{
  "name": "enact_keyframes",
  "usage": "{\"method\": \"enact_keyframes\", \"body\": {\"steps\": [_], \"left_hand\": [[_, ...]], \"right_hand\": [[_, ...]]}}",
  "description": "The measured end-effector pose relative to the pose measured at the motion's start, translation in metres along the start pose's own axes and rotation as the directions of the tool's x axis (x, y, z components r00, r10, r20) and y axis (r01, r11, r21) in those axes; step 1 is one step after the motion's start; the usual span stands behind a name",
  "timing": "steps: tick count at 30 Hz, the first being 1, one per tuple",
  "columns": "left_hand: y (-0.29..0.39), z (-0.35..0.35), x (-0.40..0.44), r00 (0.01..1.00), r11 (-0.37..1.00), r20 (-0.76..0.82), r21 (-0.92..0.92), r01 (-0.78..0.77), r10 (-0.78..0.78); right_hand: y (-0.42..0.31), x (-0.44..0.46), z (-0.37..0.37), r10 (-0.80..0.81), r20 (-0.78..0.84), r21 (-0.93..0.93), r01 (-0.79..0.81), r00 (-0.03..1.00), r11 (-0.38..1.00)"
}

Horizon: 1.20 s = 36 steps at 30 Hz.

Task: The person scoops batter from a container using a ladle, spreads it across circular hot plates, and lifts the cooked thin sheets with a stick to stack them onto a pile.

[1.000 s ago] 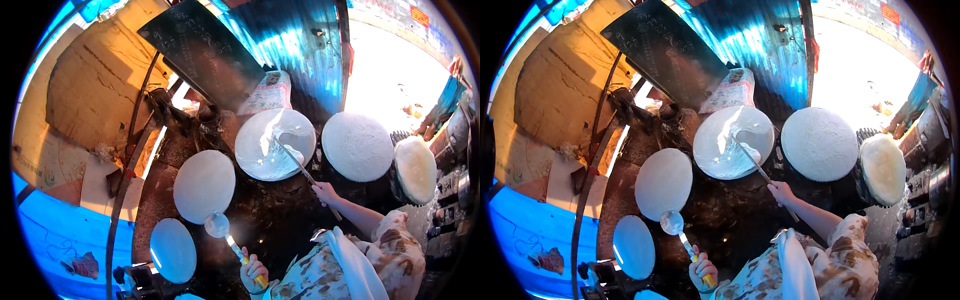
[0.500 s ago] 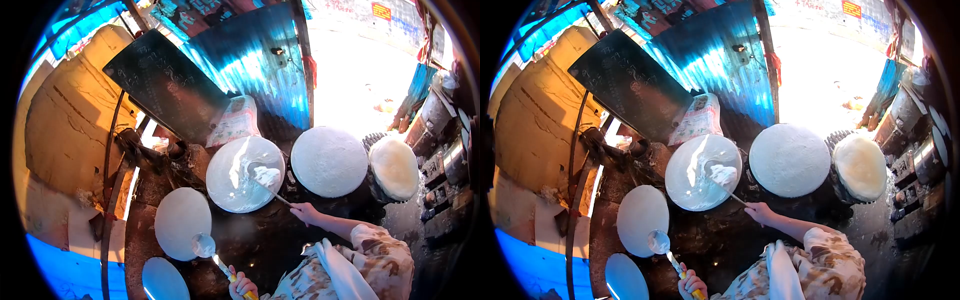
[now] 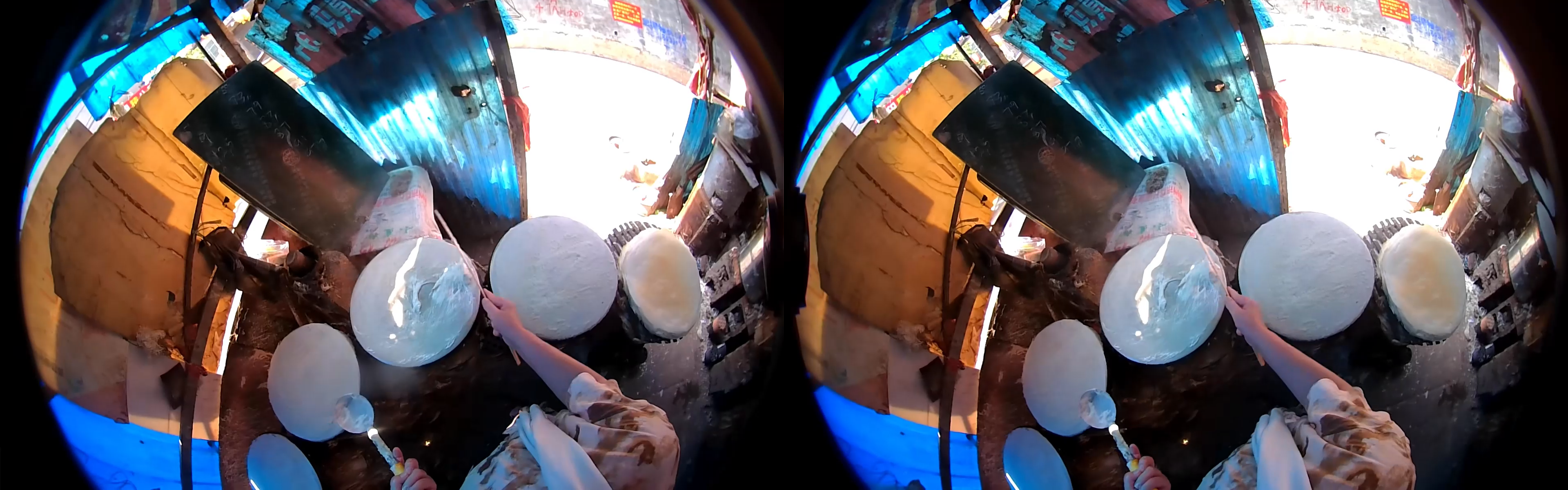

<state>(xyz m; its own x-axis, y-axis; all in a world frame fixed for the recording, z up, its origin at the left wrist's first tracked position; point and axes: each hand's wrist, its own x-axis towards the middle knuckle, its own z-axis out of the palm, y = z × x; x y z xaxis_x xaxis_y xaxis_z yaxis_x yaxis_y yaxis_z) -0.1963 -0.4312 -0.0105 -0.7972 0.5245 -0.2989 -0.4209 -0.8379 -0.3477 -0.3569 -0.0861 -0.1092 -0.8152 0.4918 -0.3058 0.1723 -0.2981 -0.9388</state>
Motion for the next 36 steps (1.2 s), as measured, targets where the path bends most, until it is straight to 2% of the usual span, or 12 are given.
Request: {"method": "enact_keyframes", "body": {"steps": [2, 3, 9, 10, 13, 19, 21, 23, 27, 31, 33, 36], "left_hand": [[0.007, -0.009, 0.000, 0.999, 1.000, -0.039, 0.001, 0.014, -0.014], [0.005, -0.011, 0.002, 0.997, 1.000, -0.068, -0.004, 0.030, -0.030], [-0.002, 0.000, 0.016, 0.987, 0.988, -0.049, 0.014, 0.155, -0.155], [-0.016, 0.012, 0.017, 0.997, 0.996, -0.078, 0.088, 0.025, -0.018], [-0.028, 0.019, 0.017, 0.998, 0.991, 0.051, 0.128, 0.035, -0.042], [-0.035, 0.039, 0.020, 0.990, 0.957, -0.140, 0.291, 0.015, 0.027], [-0.032, 0.052, 0.026, 0.977, 0.926, -0.212, 0.373, 0.058, 0.024], [-0.008, 0.049, 0.037, 0.989, 0.881, -0.144, 0.461, 0.104, -0.041], [0.002, 0.079, 0.074, 0.978, 0.632, -0.043, 0.757, 0.166, -0.206], [-0.030, 0.097, 0.141, 0.994, 0.455, -0.113, 0.886, 0.095, 0.013], [-0.053, 0.080, 0.182, 0.971, 0.378, -0.043, 0.924, -0.051, 0.236], [-0.075, 0.041, 0.225, 0.930, 0.258, -0.063, 0.965, -0.036, 0.363]], "right_hand": [[0.030, -0.029, 0.017, 0.136, -0.152, 0.191, -0.106, 0.979, 0.976], [0.049, -0.044, 0.031, 0.212, -0.138, 0.102, -0.199, 0.967, 0.975], [0.013, -0.042, 0.052, 0.282, 0.184, 0.044, -0.294, 0.942, 0.955], [0.016, -0.032, 0.038, 0.195, 0.200, 0.057, -0.210, 0.960, 0.976], [0.022, -0.042, 0.017, 0.224, 0.015, 0.186, -0.222, 0.975, 0.957], [0.032, -0.064, 0.053, 0.336, 0.335, 0.031, -0.366, 0.880, 0.930], [0.021, -0.028, 0.040, 0.300, 0.298, -0.058, -0.296, 0.906, 0.953], [0.010, -0.002, 0.026, 0.205, 0.137, 0.062, -0.215, 0.969, 0.975], [0.001, -0.009, 0.004, 0.348, 0.292, -0.152, -0.316, 0.891, 0.936], [-0.008, -0.054, -0.033, 0.510, 0.419, -0.225, -0.458, 0.751, 0.860], [0.002, -0.071, -0.043, 0.441, 0.418, -0.127, -0.430, 0.794, 0.894], [0.034, -0.090, -0.012, 0.310, 0.215, 0.106, -0.338, 0.926, 0.935]]}}
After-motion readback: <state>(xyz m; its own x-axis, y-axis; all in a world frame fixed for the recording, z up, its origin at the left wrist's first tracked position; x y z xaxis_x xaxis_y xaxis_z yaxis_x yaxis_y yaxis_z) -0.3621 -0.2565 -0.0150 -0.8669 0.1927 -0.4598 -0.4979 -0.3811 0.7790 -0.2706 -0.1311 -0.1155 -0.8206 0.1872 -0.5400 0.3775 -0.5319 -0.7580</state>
